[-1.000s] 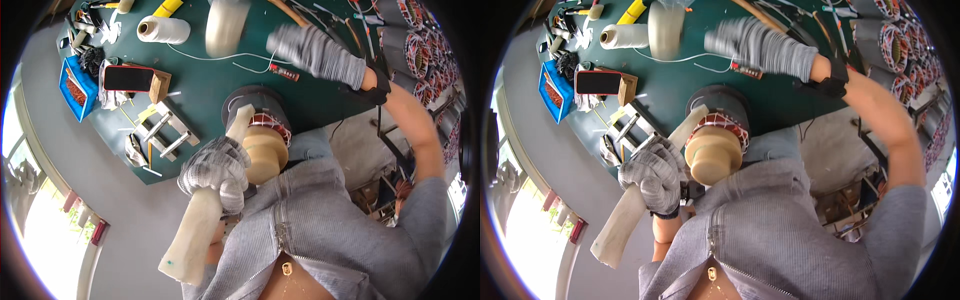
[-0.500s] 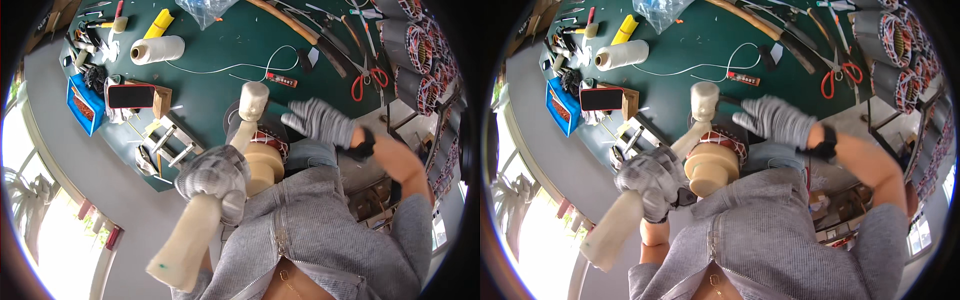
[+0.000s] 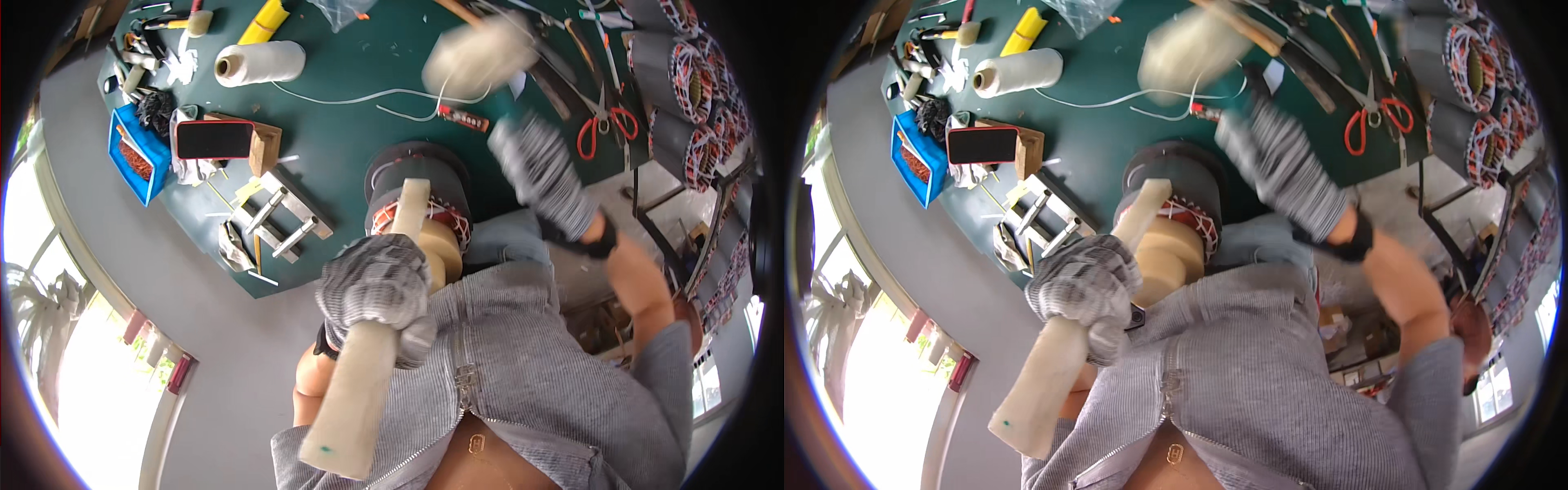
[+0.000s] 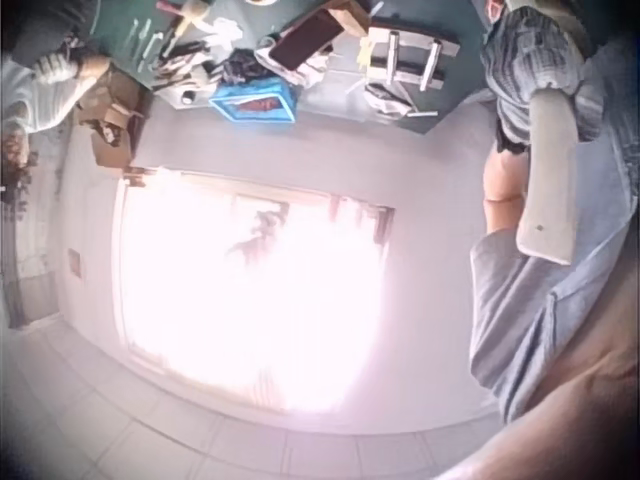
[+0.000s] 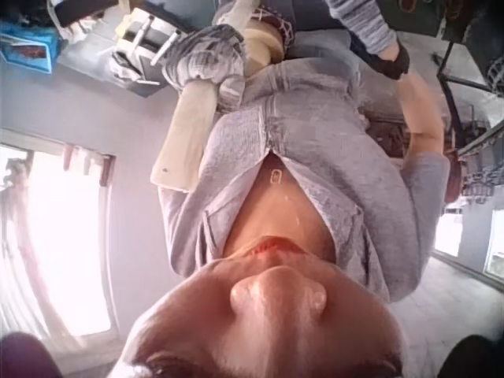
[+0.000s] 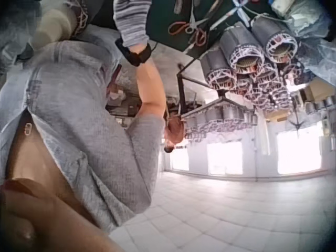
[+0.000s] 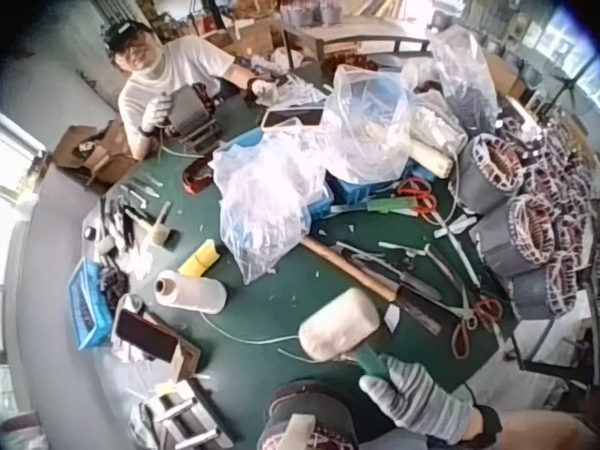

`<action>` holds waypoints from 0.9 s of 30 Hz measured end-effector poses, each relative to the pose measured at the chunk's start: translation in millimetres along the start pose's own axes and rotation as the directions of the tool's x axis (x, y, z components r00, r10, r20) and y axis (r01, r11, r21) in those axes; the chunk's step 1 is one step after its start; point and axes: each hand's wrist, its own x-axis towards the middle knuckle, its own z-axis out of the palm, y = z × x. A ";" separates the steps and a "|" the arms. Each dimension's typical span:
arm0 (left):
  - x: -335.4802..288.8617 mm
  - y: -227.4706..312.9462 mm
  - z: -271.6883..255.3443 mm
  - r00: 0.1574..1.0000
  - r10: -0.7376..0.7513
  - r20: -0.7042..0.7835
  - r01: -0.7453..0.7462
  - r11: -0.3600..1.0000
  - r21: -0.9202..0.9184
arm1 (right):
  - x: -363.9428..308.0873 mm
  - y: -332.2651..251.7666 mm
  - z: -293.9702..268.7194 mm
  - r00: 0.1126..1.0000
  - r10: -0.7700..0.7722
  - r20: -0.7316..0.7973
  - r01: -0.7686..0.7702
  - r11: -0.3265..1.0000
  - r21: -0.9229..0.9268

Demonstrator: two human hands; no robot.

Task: The recorder is assembling and securing components within a large motor stator, including tying wires and using a mallet.

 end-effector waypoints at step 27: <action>-141.7 53.5 9.8 0.509 -0.455 -0.731 0.724 0.685 0.078 | 64.8 20.3 62.4 0.729 -0.663 0.173 0.667 0.629 -0.399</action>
